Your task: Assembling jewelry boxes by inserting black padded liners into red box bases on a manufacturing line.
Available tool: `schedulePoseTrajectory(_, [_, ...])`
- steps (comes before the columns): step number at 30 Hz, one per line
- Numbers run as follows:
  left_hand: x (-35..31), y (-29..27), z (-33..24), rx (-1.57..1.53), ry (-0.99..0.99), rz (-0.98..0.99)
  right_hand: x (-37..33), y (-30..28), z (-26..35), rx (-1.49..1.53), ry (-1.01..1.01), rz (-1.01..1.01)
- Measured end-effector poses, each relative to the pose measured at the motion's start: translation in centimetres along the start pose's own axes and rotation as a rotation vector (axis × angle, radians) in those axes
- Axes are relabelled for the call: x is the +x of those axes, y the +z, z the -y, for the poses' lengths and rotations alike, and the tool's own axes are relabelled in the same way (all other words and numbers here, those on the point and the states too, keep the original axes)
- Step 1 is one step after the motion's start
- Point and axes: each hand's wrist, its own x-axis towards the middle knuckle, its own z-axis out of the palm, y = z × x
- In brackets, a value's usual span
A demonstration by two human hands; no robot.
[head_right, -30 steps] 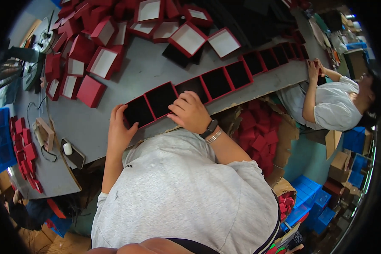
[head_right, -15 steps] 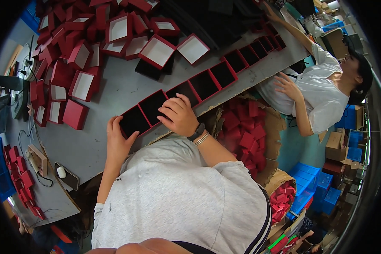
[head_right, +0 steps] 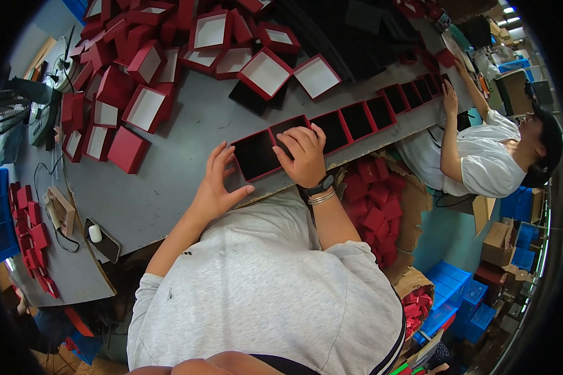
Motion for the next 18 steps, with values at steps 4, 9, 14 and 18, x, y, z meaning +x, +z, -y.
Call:
schedulePoseTrajectory(4, [-0.9,-0.6,0.7,-0.146,0.022,-0.025,3.9,0.1,-1.1,-0.070,0.051,-0.061])
schedulePoseTrajectory(9, [-2.6,-2.6,1.9,-0.023,0.052,-0.222,9.5,2.2,-2.6,-0.087,0.064,0.036])
schedulePoseTrajectory(14, [-5.5,-6.3,2.7,0.209,0.058,-0.573,10.7,2.2,1.3,0.099,-0.039,0.060])
schedulePoseTrajectory(18, [-6.4,-7.8,1.0,0.235,0.138,-0.636,7.5,2.0,8.6,0.309,-0.253,0.314])
